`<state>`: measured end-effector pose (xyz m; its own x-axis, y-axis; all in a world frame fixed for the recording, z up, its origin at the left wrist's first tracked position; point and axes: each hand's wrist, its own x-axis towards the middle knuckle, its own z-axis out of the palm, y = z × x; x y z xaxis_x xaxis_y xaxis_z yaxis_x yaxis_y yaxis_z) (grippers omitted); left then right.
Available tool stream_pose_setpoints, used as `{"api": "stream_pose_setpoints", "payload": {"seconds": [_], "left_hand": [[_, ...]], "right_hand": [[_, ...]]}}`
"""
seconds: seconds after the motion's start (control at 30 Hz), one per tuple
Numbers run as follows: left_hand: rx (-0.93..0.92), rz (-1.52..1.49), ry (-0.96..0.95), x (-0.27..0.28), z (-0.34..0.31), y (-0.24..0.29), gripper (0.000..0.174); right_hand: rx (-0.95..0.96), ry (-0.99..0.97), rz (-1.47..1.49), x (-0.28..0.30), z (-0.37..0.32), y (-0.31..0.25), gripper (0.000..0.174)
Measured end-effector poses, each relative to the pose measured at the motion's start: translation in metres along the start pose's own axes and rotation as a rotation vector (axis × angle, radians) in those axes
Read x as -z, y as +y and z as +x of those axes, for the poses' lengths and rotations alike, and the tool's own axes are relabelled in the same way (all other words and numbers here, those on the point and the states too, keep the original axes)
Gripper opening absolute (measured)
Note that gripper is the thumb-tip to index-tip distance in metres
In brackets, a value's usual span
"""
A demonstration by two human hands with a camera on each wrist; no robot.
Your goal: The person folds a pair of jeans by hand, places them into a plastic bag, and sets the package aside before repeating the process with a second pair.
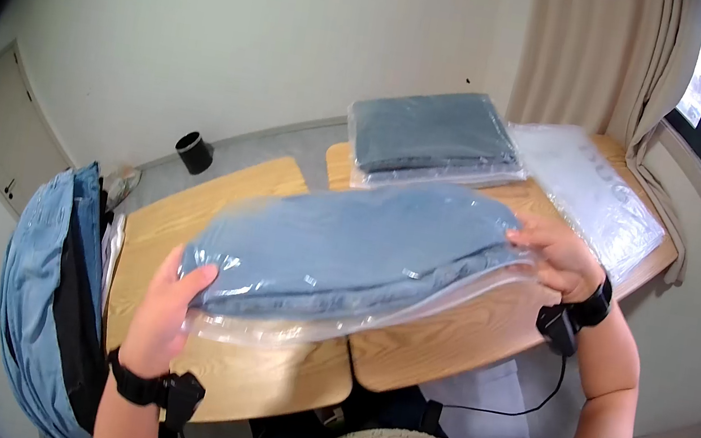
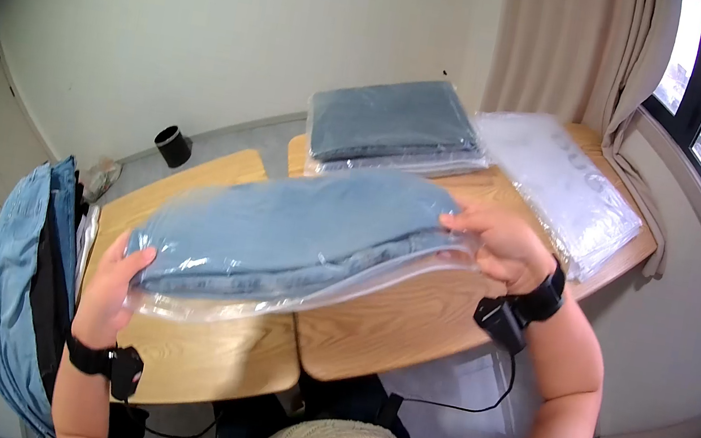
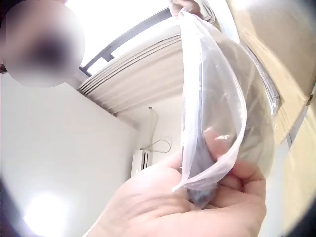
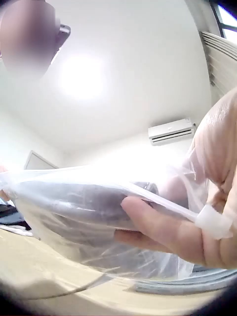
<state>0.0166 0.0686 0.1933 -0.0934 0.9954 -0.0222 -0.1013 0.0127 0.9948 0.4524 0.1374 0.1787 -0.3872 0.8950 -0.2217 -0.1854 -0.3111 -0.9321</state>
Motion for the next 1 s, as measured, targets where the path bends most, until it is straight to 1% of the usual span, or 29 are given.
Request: {"api": "stream_pose_setpoints", "payload": {"seconds": [0.03, 0.07, 0.1, 0.13, 0.17, 0.2, 0.23, 0.27, 0.3, 0.33, 0.37, 0.4, 0.43, 0.47, 0.5, 0.57, 0.6, 0.63, 0.67, 0.7, 0.77, 0.8, 0.83, 0.87, 0.9, 0.97, 1.0], "left_hand": [[-0.040, 0.022, -0.063, -0.011, 0.026, 0.003, 0.037], [-0.080, 0.045, -0.126, -0.023, 0.052, 0.007, 0.036], [-0.125, 0.062, -0.163, -0.036, 0.077, 0.013, 0.034], [-0.170, 0.080, -0.198, -0.050, 0.101, 0.020, 0.033], [-0.236, 0.098, -0.216, -0.061, 0.129, 0.022, 0.033], [-0.301, 0.117, -0.233, -0.072, 0.157, 0.021, 0.033], [-0.311, 0.123, -0.235, -0.084, 0.183, 0.019, 0.033], [-0.369, 0.146, -0.232, -0.096, 0.209, 0.016, 0.033], [-0.424, 0.167, -0.229, -0.107, 0.231, 0.009, 0.033], [-0.431, 0.170, -0.232, -0.117, 0.253, -0.001, 0.033], [-0.426, 0.240, -0.182, -0.126, 0.274, -0.013, 0.030], [-0.418, 0.312, -0.130, -0.133, 0.293, -0.026, 0.028], [-0.367, 0.398, -0.112, -0.140, 0.310, -0.041, 0.030], [-0.312, 0.485, -0.092, -0.145, 0.324, -0.058, 0.032], [-0.311, 0.493, -0.095, -0.148, 0.336, -0.078, 0.032], [-0.094, 0.646, -0.107, -0.150, 0.350, -0.112, 0.033], [-0.088, 0.650, -0.112, -0.151, 0.354, -0.119, 0.033], [-0.175, 0.644, -0.098, -0.150, 0.355, -0.126, 0.033], [-0.261, 0.636, -0.084, -0.149, 0.357, -0.133, 0.033], [-0.249, 0.639, -0.088, -0.149, 0.358, -0.135, 0.033], [-0.470, 0.575, -0.046, -0.151, 0.359, -0.125, 0.034], [-0.453, 0.546, -0.011, -0.157, 0.348, -0.118, 0.036], [-0.447, 0.546, -0.010, -0.158, 0.347, -0.121, 0.036], [-0.421, 0.661, 0.011, -0.160, 0.345, -0.123, 0.035], [-0.395, 0.776, 0.031, -0.159, 0.345, -0.128, 0.036], [-0.410, 0.793, 0.048, -0.157, 0.345, -0.136, 0.038], [-0.387, 0.740, 0.015, -0.157, 0.342, -0.132, 0.042]], "right_hand": [[0.051, 0.018, -0.034, 0.013, 0.007, -0.016, 0.038], [0.075, -0.015, -0.024, 0.034, 0.019, -0.029, 0.036], [0.092, -0.013, -0.026, 0.048, 0.034, -0.042, 0.036], [0.146, 0.010, -0.025, 0.060, 0.048, -0.055, 0.037], [0.198, 0.031, -0.022, 0.070, 0.061, -0.068, 0.037], [0.231, 0.097, -0.060, 0.078, 0.073, -0.081, 0.038], [0.263, 0.163, -0.099, 0.086, 0.085, -0.094, 0.039], [0.333, 0.165, -0.132, 0.109, 0.110, -0.100, 0.042], [0.342, 0.164, -0.130, 0.118, 0.124, -0.103, 0.042], [0.387, 0.241, -0.210, 0.124, 0.135, -0.106, 0.047], [0.430, 0.317, -0.291, 0.132, 0.148, -0.107, 0.052], [0.440, 0.397, -0.240, 0.148, 0.167, -0.101, 0.055], [0.445, 0.396, -0.234, 0.166, 0.187, -0.090, 0.055], [0.390, 0.509, -0.269, 0.183, 0.204, -0.075, 0.057], [0.330, 0.622, -0.303, 0.196, 0.218, -0.061, 0.058], [0.263, 0.637, -0.340, 0.208, 0.230, -0.035, 0.058], [0.297, 0.683, -0.345, 0.192, 0.222, -0.035, 0.057], [0.287, 0.686, -0.342, 0.200, 0.226, -0.031, 0.057], [0.323, 0.674, -0.328, 0.210, 0.231, -0.028, 0.057], [0.358, 0.661, -0.313, 0.217, 0.234, -0.025, 0.056], [0.340, 0.687, -0.259, 0.207, 0.225, -0.036, 0.055], [0.448, 0.676, -0.285, 0.207, 0.226, -0.039, 0.054], [0.558, 0.662, -0.311, 0.210, 0.228, -0.041, 0.053], [0.579, 0.662, -0.358, 0.222, 0.236, -0.036, 0.051], [0.575, 0.661, -0.358, 0.225, 0.238, -0.032, 0.051], [0.368, 0.802, -0.718, 0.233, 0.238, -0.025, 0.050], [0.368, 0.804, -0.721, 0.230, 0.237, -0.024, 0.050]]}}
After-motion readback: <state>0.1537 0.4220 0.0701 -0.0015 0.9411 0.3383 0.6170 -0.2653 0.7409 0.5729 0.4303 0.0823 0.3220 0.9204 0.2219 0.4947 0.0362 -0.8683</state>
